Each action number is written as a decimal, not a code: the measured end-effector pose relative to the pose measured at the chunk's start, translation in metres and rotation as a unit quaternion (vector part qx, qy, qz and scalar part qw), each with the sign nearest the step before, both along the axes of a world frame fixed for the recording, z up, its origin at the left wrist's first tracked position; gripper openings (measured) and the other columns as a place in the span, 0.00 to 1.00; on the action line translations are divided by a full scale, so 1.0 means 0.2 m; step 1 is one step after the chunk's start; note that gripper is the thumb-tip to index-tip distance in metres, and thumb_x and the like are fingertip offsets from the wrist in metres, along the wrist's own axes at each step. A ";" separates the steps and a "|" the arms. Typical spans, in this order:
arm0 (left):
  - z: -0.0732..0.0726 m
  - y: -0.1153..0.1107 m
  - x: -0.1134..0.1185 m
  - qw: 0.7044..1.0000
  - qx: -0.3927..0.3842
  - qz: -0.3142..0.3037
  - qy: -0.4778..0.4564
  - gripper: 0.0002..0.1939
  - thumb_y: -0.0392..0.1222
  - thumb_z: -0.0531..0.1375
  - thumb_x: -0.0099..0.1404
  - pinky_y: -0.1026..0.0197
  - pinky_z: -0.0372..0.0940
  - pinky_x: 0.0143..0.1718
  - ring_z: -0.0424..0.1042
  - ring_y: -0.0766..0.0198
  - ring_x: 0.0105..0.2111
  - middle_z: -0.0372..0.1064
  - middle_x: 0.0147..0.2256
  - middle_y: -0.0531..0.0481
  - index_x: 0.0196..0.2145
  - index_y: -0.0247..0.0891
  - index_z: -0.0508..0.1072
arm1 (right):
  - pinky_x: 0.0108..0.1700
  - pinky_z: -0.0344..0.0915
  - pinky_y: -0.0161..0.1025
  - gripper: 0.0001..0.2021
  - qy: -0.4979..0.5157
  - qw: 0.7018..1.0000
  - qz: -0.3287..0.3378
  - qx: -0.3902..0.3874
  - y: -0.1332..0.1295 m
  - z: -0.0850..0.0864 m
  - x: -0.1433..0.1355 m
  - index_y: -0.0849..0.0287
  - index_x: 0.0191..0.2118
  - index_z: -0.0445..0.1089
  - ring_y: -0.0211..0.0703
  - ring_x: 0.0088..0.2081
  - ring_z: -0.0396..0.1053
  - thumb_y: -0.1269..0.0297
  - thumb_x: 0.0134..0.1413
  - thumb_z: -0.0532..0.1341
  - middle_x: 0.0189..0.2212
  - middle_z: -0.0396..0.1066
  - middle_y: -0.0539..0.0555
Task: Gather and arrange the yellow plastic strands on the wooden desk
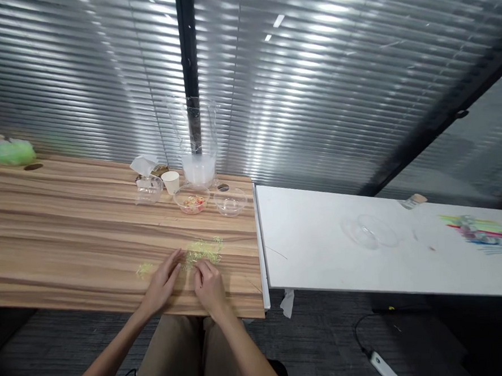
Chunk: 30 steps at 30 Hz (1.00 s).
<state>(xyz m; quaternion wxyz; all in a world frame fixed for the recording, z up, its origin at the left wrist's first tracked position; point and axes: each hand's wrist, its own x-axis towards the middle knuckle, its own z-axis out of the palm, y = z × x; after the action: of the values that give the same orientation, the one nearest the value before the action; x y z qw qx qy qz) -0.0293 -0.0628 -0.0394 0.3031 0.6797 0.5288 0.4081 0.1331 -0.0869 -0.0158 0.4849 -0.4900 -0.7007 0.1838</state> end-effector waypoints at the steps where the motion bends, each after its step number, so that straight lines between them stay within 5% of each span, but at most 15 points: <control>1: 0.00 0.00 0.00 1.000 -0.006 -0.001 -0.001 0.25 0.52 0.49 0.68 0.45 0.54 0.61 0.62 0.55 0.58 0.64 0.57 0.39 0.59 0.38 0.61 | 0.42 0.71 0.40 0.17 0.007 1.000 0.007 -0.002 0.00 0.00 0.00 0.60 0.38 0.73 0.43 0.38 0.73 0.79 0.52 0.49 0.35 0.75 0.56; 9: -0.01 -0.02 -0.03 0.997 -0.029 -0.039 -0.064 0.28 0.47 0.47 0.69 0.46 0.50 0.63 0.60 0.58 0.60 0.62 0.58 0.42 0.65 0.41 0.51 | 0.32 0.67 0.35 0.12 0.074 0.996 0.033 -0.046 -0.01 0.00 0.02 0.57 0.31 0.69 0.41 0.27 0.70 0.75 0.55 0.50 0.23 0.71 0.50; 22: 0.02 0.01 -0.04 0.987 -0.061 0.014 -0.149 0.30 0.49 0.48 0.69 0.50 0.58 0.59 0.61 0.56 0.59 0.61 0.59 0.41 0.65 0.40 0.48 | 0.46 0.68 0.39 0.10 0.061 0.995 -0.009 -0.082 0.02 -0.02 0.00 0.59 0.44 0.67 0.43 0.42 0.71 0.71 0.60 0.52 0.40 0.72 0.57; 30: 0.03 -0.02 -0.03 0.997 -0.029 -0.052 -0.046 0.29 0.40 0.50 0.66 0.45 0.55 0.60 0.65 0.56 0.56 0.67 0.55 0.39 0.64 0.38 0.52 | 0.53 0.64 0.44 0.06 0.050 0.995 -0.021 -0.079 0.02 -0.02 0.02 0.59 0.41 0.66 0.46 0.51 0.67 0.69 0.61 0.53 0.47 0.70 0.59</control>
<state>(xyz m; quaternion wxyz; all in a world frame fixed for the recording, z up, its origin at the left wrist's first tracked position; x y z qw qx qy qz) -0.0347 -0.0663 -0.0328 0.3676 0.6778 0.4897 0.4069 0.1361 -0.0831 -0.0192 0.4829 -0.5315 -0.6483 0.2529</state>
